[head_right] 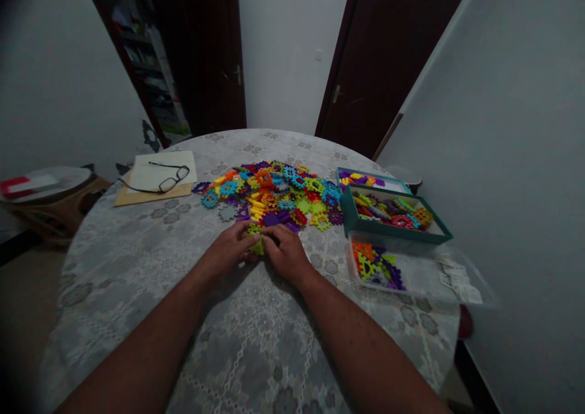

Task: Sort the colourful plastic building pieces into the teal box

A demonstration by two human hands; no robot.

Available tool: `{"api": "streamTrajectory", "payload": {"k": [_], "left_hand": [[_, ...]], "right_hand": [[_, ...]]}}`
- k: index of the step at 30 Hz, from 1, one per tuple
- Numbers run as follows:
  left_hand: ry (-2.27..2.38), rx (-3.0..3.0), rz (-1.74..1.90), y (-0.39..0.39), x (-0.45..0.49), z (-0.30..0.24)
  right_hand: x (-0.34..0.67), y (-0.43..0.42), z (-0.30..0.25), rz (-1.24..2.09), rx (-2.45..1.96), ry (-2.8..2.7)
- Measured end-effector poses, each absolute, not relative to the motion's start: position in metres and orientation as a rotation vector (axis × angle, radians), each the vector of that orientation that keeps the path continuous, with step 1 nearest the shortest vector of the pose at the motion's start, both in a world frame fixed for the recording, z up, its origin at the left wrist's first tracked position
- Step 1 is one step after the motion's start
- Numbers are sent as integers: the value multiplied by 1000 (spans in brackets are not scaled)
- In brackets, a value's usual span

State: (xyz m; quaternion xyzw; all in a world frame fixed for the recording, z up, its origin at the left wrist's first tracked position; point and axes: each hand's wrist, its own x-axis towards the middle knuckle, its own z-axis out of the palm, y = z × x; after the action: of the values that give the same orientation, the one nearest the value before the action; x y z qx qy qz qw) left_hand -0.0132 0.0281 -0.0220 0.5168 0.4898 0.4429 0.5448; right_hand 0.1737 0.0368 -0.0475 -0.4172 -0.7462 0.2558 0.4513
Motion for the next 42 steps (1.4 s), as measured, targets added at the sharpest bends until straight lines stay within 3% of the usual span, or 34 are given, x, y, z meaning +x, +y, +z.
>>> {"api": "streamTrajectory", "payload": {"k": [14, 23, 30, 34, 42], "left_hand": [[1033, 1289, 974, 33, -16, -19], [1255, 1265, 1090, 36, -18, -19], [1284, 1180, 1142, 44, -22, -36], [1237, 1075, 1155, 45, -20, -36], [1259, 977, 1182, 38, -16, -27]], "right_hand": [[179, 41, -25, 684, -1255, -1611], [282, -19, 53, 106, -1488, -1735], [389, -61, 23, -302, -2017, -1747], [401, -70, 16, -271, -2120, -1657], [321, -58, 51, 43, -1749, -1771]]}}
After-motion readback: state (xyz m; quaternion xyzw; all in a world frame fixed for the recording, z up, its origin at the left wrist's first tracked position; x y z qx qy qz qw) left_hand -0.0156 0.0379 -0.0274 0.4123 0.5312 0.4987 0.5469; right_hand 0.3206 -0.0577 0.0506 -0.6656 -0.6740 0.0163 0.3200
